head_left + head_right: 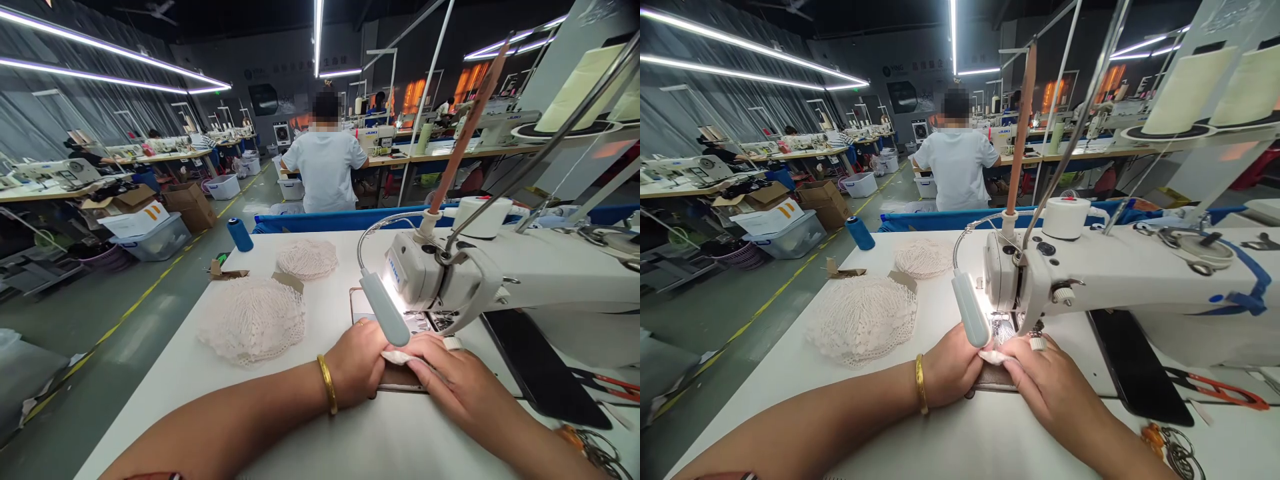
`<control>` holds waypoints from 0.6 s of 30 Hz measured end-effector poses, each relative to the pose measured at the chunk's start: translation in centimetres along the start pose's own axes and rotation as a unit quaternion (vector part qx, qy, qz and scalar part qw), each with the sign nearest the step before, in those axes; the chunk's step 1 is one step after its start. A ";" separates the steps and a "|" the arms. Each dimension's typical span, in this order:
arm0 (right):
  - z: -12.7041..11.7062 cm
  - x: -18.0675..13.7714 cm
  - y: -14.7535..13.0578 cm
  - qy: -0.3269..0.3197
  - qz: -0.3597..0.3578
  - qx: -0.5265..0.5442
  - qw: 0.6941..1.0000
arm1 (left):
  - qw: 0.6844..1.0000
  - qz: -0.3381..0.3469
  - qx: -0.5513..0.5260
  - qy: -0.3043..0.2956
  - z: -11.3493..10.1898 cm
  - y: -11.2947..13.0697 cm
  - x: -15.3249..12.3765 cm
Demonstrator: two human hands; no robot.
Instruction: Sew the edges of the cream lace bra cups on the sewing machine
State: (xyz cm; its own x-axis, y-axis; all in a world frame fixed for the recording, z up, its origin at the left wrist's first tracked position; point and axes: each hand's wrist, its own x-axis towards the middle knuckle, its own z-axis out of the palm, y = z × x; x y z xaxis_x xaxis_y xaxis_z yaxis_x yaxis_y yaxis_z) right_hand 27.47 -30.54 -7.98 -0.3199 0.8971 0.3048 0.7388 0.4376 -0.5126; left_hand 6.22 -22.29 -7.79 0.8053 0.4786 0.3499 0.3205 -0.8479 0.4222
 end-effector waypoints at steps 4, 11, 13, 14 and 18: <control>0.2 -0.1 -0.4 0.028 0.123 0.028 0.992 | 0.996 -0.059 -0.070 0.024 0.1 0.0 0.8; 0.0 0.8 -1.0 0.058 0.162 0.040 0.984 | 0.992 -0.055 -0.110 0.029 0.0 0.1 1.3; 0.1 1.0 -1.0 0.059 0.163 0.042 0.984 | 0.990 -0.055 -0.128 0.027 0.1 -0.1 1.2; 0.0 1.0 -1.0 0.056 0.164 0.043 0.984 | 0.988 -0.055 -0.140 0.027 0.3 -0.3 1.2; -0.1 0.0 -0.7 0.055 0.155 0.015 0.986 | 0.983 -0.067 -0.165 0.041 0.6 -0.9 1.6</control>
State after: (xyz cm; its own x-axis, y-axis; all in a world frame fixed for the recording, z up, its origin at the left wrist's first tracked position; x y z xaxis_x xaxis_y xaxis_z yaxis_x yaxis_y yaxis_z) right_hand 26.96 -30.84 -7.54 -0.0137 0.9769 0.2132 0.7729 0.1456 -0.6176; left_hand 7.53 -20.89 -8.06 0.7196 0.6095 0.3326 0.2307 -0.6617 0.7134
